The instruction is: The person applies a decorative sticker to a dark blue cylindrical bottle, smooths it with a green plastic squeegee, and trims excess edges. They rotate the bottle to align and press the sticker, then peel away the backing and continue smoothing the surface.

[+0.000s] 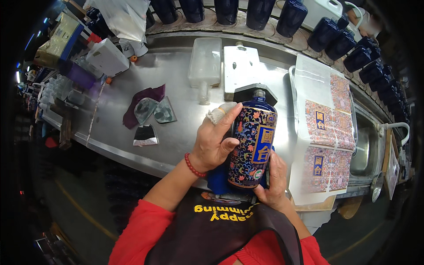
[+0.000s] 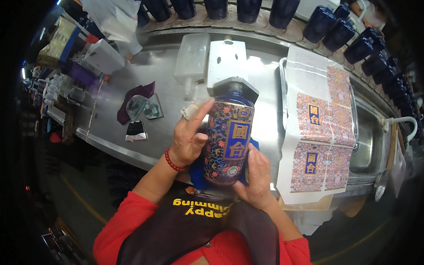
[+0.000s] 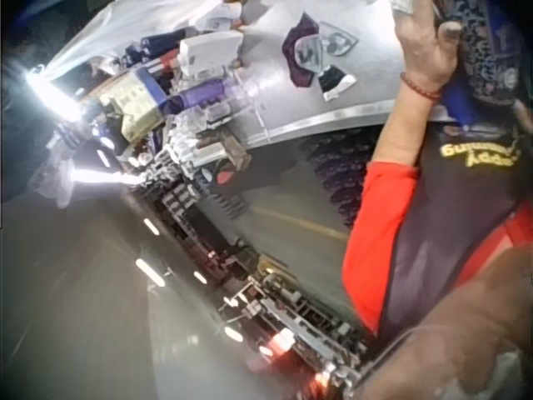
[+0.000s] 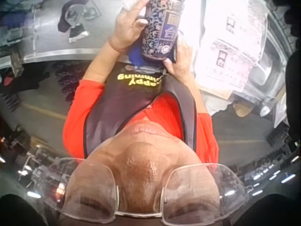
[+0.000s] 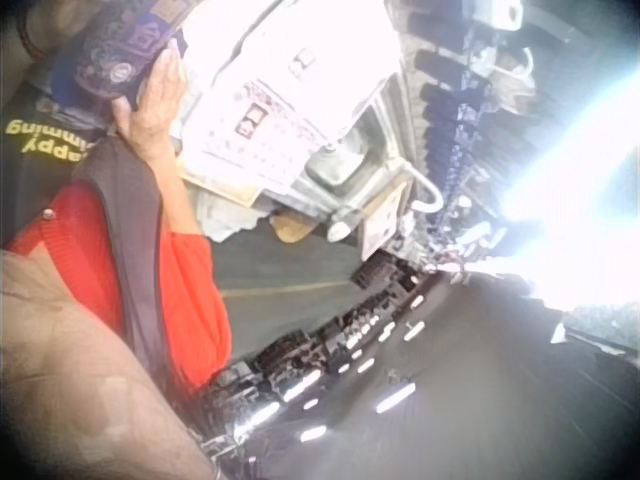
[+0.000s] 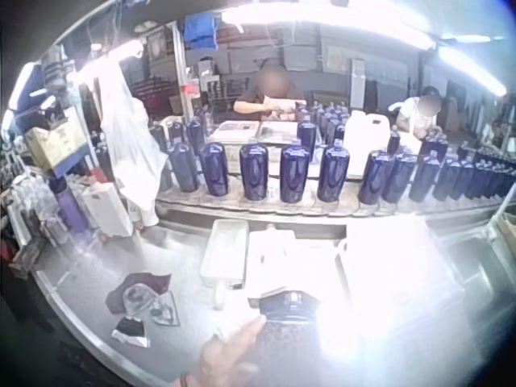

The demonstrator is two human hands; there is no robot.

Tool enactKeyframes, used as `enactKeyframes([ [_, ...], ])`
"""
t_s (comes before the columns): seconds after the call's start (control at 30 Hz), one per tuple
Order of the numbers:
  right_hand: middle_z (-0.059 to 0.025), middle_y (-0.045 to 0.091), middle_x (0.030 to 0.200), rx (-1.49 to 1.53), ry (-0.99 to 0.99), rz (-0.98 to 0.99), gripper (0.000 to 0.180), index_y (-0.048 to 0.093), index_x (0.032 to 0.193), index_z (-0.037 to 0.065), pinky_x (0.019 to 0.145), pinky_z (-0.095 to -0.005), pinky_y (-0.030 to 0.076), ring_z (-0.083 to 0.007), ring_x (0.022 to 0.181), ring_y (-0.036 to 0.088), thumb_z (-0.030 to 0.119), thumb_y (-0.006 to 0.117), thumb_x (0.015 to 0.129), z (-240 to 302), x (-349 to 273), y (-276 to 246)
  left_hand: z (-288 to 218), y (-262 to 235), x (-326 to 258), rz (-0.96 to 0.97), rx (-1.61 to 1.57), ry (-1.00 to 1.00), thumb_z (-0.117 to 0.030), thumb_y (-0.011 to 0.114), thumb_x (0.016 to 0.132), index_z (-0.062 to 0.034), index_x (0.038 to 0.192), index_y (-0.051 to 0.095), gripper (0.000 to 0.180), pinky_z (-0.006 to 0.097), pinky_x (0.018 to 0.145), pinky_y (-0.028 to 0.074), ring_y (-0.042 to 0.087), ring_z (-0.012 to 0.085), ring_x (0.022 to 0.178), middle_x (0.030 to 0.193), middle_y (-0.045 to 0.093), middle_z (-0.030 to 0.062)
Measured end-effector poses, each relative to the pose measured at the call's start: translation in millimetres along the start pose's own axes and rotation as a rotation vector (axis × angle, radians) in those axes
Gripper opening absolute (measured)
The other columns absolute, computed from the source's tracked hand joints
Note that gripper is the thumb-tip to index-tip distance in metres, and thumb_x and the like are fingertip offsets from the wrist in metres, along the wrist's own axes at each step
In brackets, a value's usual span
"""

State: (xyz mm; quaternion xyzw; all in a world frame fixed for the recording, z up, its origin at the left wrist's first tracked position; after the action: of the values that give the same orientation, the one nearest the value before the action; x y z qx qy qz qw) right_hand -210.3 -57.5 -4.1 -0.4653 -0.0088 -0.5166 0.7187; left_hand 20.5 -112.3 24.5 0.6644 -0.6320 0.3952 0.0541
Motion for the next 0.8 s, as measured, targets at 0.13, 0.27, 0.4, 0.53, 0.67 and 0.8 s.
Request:
enactKeyframes([
  [0.13,-0.0333,0.051,0.145,0.008,0.014,0.001,0.093,0.035,0.153,-0.009,0.107,-0.0529,0.043,-0.0472,0.128,0.055,0.012,0.082,0.075,0.8,0.4,0.1,3.2,-0.1,1.2,-0.028,-0.005,0.017,-0.058,0.046,0.104,0.0045,0.144,0.053,0.075,0.046,0.101,0.047,0.061,0.0425,0.116,0.131,0.062,0.0257],
  [0.27,-0.0330,0.051,0.145,-0.018,0.015,-0.005,0.092,0.035,0.153,-0.009,0.107,-0.0527,0.043,-0.0471,0.128,0.055,0.013,0.081,0.077,3.1,0.0,1.3,2.8,-0.3,-0.2,-0.037,0.020,0.048,-0.058,0.048,0.104,0.0034,0.144,0.055,0.073,0.046,0.100,0.047,0.062,0.0425,0.115,0.131,0.063,0.0255],
  [0.4,-0.0330,0.051,0.145,-0.011,0.012,0.002,0.091,0.035,0.152,-0.009,0.108,-0.0526,0.042,-0.0472,0.128,0.055,0.014,0.081,0.077,3.7,3.2,0.8,0.6,-2.2,5.0,-0.036,-0.026,-0.022,-0.060,0.048,0.103,0.0007,0.145,0.055,0.074,0.048,0.104,0.044,0.060,0.0427,0.118,0.133,0.062,0.0251],
  [0.53,-0.0331,0.050,0.145,-0.016,0.018,0.012,0.090,0.035,0.152,-0.010,0.108,-0.0530,0.042,-0.0481,0.129,0.054,0.014,0.080,0.077,4.0,4.6,-0.2,-13.7,-6.7,11.8,0.046,0.213,0.082,-0.069,0.042,0.100,-0.0033,0.147,0.055,0.082,0.057,0.116,0.029,0.048,0.0396,0.136,0.141,0.060,0.0201],
  [0.67,-0.0333,0.049,0.147,-0.043,0.022,0.009,0.089,0.036,0.151,-0.010,0.109,-0.0539,0.042,-0.0495,0.129,0.053,0.016,0.080,0.079,4.1,2.0,1.1,-22.8,0.6,12.6,0.215,0.289,0.143,-0.071,0.036,0.100,-0.0017,0.149,0.052,0.086,0.057,0.121,0.022,0.048,0.0413,0.139,0.142,0.060,0.0222],
  [0.8,-0.0330,0.047,0.148,-0.041,0.001,0.002,0.088,0.036,0.151,-0.010,0.109,-0.0544,0.041,-0.0499,0.130,0.052,0.017,0.079,0.079,4.0,-0.6,2.6,-10.8,-5.4,12.6,0.155,0.090,-0.001,-0.068,0.040,0.100,-0.0008,0.152,0.047,0.085,0.058,0.120,0.024,0.050,0.0430,0.138,0.144,0.058,0.0216],
])
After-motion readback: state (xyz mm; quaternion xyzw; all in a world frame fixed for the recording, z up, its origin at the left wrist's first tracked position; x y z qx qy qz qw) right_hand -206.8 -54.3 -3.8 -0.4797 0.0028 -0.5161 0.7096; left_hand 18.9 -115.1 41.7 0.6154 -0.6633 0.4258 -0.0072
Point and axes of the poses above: each hand's wrist, its own x-axis towards the middle knuckle, its own y-axis out of the palm, z = x × y, the point moved 3 cm from there along x, towards the middle knuckle
